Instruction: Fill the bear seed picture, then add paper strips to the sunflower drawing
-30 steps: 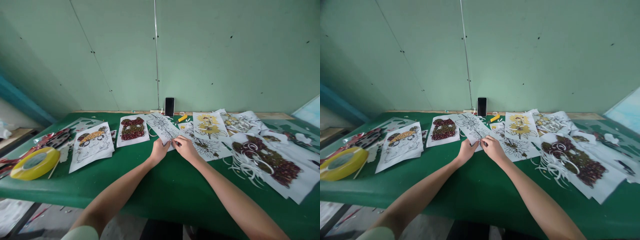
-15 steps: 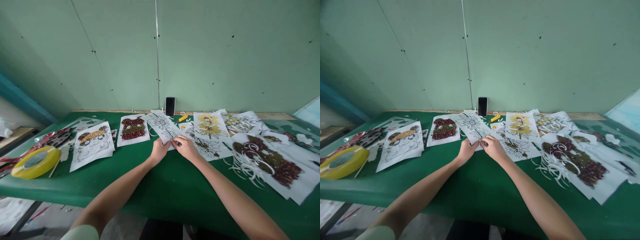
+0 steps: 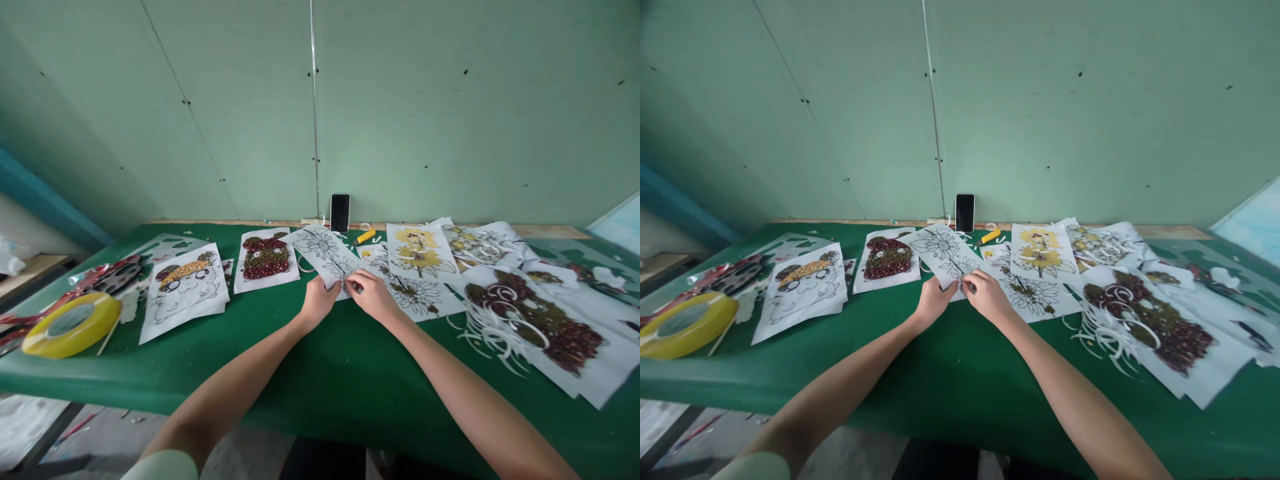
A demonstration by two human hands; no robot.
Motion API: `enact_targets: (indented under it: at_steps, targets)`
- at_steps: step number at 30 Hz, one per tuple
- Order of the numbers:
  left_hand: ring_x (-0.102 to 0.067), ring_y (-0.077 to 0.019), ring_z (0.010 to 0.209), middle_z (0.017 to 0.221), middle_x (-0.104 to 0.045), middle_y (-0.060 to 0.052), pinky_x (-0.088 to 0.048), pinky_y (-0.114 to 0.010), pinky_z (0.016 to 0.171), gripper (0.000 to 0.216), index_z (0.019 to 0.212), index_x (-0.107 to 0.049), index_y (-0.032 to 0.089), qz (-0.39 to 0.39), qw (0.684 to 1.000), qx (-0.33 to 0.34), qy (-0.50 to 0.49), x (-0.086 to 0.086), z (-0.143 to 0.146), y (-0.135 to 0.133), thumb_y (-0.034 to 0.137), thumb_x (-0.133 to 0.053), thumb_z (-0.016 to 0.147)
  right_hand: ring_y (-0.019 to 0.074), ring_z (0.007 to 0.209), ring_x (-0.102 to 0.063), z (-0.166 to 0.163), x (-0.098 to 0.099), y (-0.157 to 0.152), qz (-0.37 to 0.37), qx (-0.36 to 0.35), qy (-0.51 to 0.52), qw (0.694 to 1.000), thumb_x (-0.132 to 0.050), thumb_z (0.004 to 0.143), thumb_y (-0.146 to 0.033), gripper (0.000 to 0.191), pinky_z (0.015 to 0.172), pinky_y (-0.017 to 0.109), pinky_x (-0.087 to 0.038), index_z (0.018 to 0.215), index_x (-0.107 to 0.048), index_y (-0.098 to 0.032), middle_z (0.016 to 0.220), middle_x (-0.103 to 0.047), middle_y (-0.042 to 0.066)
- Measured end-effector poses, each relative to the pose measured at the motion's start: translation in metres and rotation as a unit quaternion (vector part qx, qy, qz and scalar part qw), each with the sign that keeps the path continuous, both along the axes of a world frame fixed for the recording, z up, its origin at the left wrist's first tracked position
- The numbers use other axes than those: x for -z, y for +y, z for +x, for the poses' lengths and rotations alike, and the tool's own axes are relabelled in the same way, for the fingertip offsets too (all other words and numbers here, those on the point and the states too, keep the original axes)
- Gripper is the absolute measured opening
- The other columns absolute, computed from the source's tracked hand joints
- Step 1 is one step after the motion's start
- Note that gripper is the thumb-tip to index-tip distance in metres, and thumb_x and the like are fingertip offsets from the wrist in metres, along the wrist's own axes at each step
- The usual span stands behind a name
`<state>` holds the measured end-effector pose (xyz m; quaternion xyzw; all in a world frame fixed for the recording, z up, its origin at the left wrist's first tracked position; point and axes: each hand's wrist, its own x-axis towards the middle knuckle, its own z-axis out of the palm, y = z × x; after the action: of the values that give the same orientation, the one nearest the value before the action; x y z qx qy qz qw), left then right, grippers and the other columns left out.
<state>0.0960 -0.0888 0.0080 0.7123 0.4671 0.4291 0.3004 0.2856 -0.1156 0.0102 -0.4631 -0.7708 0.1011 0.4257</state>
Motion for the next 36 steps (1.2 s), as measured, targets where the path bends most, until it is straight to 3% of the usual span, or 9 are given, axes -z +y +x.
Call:
enact_targets:
  at_steps: [12, 20, 29, 36]
  targets:
    - [-0.034, -0.0119, 0.055, 0.056, -0.032, 0.005, -0.027, -0.029, 0.055, 0.046, 0.061, -0.035, 0.024, -0.031, 0.999, -0.022, 0.000, -0.004, 0.001, -0.001, 0.038, -0.067, 0.091, 0.0208, 0.070, -0.066, 0.001, 0.001, 0.003, -0.019, 0.028, 0.033, 0.999, -0.062, 0.097, -0.022, 0.010, 0.065, 0.032, -0.052, 0.090, -0.068, -0.025, 0.083, -0.069, 0.004]
    - [-0.025, -0.0098, 0.054, 0.055, -0.025, 0.005, -0.018, -0.029, 0.053, 0.059, 0.059, -0.025, 0.025, -0.073, 0.996, -0.055, 0.017, 0.000, -0.003, 0.001, 0.046, -0.067, 0.093, 0.0212, 0.070, -0.067, 0.011, -0.002, 0.007, 0.005, 0.067, 0.051, 0.996, -0.063, 0.096, -0.027, 0.011, 0.067, 0.033, -0.054, 0.088, -0.070, -0.024, 0.081, -0.072, 0.005]
    - [-0.023, -0.0096, 0.054, 0.053, -0.025, 0.005, -0.016, -0.031, 0.052, 0.064, 0.061, -0.020, 0.026, -0.094, 0.994, -0.060, -0.010, -0.004, -0.005, 0.000, 0.054, -0.068, 0.094, 0.0232, 0.068, -0.068, 0.061, -0.016, 0.028, 0.017, 0.219, 0.104, 0.970, -0.064, 0.086, -0.038, 0.018, 0.071, 0.035, -0.056, 0.082, -0.073, -0.022, 0.076, -0.076, 0.007]
    - [-0.024, -0.0102, 0.054, 0.057, -0.025, 0.005, -0.016, -0.031, 0.052, 0.059, 0.065, -0.020, 0.026, -0.111, 0.992, -0.047, -0.037, -0.006, -0.007, -0.003, 0.048, -0.066, 0.096, 0.0282, 0.073, -0.070, 0.121, -0.020, 0.039, 0.040, 0.382, 0.185, 0.905, -0.068, 0.080, -0.043, 0.025, 0.077, 0.042, -0.057, 0.083, -0.075, -0.019, 0.075, -0.076, 0.010]
